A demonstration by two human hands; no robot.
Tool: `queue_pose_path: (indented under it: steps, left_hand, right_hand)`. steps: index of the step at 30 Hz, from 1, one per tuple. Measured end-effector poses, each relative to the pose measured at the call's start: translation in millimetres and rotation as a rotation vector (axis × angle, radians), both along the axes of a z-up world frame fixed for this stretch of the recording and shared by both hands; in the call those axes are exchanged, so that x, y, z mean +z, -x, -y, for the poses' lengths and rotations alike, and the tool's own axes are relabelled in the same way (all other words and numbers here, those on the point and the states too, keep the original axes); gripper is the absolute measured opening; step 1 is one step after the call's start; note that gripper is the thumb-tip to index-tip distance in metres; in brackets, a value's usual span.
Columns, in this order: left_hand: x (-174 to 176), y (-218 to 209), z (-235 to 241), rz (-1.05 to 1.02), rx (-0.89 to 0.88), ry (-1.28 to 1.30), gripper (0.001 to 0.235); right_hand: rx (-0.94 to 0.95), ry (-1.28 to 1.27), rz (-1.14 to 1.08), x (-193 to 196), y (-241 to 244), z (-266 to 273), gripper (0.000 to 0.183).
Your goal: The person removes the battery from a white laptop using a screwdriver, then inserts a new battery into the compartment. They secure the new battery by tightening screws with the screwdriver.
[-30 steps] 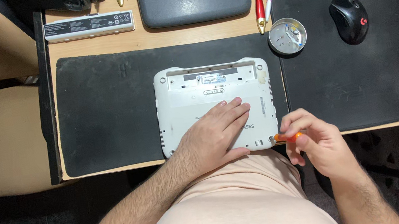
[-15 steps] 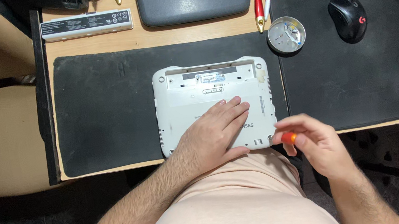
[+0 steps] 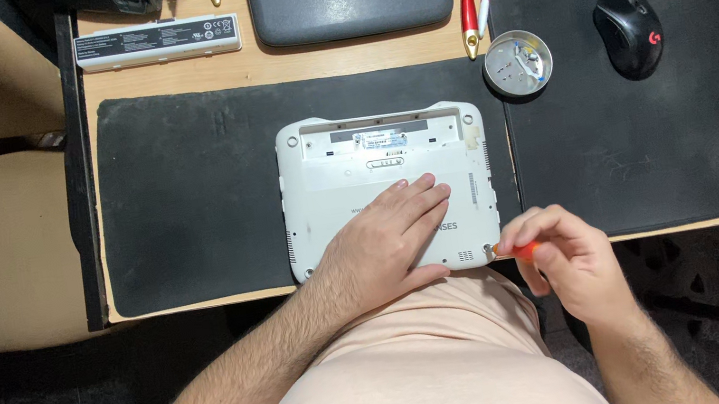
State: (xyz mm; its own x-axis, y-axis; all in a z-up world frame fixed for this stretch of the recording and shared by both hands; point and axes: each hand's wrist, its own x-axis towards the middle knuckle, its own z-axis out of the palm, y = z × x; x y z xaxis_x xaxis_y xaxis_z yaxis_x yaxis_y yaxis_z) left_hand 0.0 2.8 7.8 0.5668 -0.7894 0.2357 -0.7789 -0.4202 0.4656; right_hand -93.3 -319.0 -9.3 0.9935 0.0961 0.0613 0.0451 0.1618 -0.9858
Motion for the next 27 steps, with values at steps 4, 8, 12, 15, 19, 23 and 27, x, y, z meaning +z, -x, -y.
queue_pose_path:
  steps: [4,8,12,15,19,23,27]
  left_hand:
    - [0.8,0.1,-0.2,-0.005,-0.001,0.000,0.085]
    - [0.7,0.0,-0.3,0.000,-0.002,-0.002,0.087]
    - [1.1,0.1,0.0,-0.009,0.000,-0.010,0.086]
    - [0.9,0.4,-0.5,-0.006,0.001,-0.007,0.087]
    - [2.6,0.1,-0.4,-0.009,-0.004,-0.006,0.087]
    - [1.4,0.3,-0.5,-0.008,-0.002,-0.006,0.087]
    - [-1.4,0.9,0.2,0.000,0.007,-0.007,0.088]
  right_hand:
    - [-0.024,-0.020,-0.008,6.5,1.8,-4.3,0.042]
    - [-0.021,-0.061,-0.019,-12.4,3.9,4.5,0.038]
    - [-0.026,0.059,0.029,15.7,-1.6,-8.0,0.026]
    - [-0.038,0.027,0.013,-2.4,1.7,-2.1,0.034]
    - [-0.030,-0.007,0.033,5.0,0.9,-7.1,0.034]
    - [-0.004,0.078,0.072,11.4,-1.6,-12.7,0.035]
    - [0.026,-0.021,0.048,18.9,-3.1,-21.2,0.032]
